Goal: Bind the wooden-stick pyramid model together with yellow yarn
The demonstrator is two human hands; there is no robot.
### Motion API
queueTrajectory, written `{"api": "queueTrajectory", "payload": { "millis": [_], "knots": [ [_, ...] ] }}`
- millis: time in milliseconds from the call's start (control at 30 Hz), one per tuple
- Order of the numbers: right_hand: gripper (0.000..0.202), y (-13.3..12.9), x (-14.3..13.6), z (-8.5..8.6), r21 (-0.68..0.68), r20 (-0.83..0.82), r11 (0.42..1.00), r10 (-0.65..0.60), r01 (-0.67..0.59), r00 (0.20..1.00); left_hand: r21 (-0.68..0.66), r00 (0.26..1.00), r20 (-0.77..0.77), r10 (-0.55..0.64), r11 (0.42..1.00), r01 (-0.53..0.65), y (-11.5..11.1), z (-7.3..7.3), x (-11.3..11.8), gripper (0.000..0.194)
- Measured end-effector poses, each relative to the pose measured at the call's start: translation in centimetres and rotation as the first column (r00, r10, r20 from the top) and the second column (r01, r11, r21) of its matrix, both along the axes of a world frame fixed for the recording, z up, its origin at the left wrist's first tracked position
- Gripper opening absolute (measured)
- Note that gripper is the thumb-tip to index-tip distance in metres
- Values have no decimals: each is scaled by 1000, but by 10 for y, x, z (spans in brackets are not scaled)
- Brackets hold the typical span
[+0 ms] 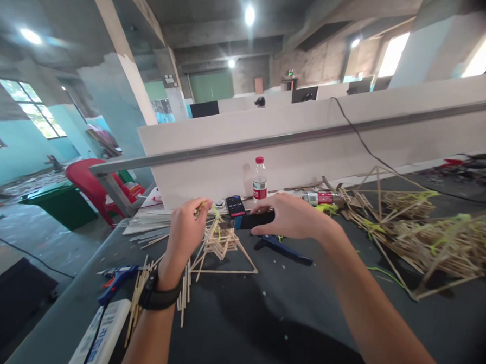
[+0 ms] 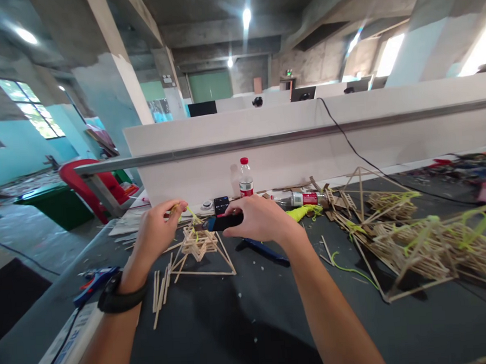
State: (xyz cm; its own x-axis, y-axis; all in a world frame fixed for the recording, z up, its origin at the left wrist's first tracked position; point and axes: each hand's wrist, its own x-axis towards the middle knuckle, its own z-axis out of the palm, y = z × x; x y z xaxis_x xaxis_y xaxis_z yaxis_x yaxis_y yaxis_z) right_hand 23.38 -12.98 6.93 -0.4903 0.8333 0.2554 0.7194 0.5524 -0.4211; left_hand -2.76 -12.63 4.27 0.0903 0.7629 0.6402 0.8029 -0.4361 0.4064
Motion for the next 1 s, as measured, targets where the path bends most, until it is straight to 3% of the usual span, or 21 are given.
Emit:
{"api": "queueTrajectory", "payload": {
  "millis": [333, 667, 833, 1000],
  "knots": [
    [41, -1, -4, 1, -58, -86, 994, 92, -97, 992, -76, 992, 47, -115, 990, 119, -6, 6, 1, 31],
    [46, 5, 4, -2, 21, -52, 1000, 13, -11, 999, -136, 985, 108, -136, 979, 150, -12, 13, 4, 32],
    [46, 5, -2, -5, 57, -54, 998, 41, -37, 998, -149, 992, 29, -121, 981, 124, -17, 14, 8, 31],
    [48, 4, -10, -8, 127, -35, 992, 25, -21, 999, -16, 990, -80, -112, 994, 111, -18, 15, 9, 24]
  ]
}}
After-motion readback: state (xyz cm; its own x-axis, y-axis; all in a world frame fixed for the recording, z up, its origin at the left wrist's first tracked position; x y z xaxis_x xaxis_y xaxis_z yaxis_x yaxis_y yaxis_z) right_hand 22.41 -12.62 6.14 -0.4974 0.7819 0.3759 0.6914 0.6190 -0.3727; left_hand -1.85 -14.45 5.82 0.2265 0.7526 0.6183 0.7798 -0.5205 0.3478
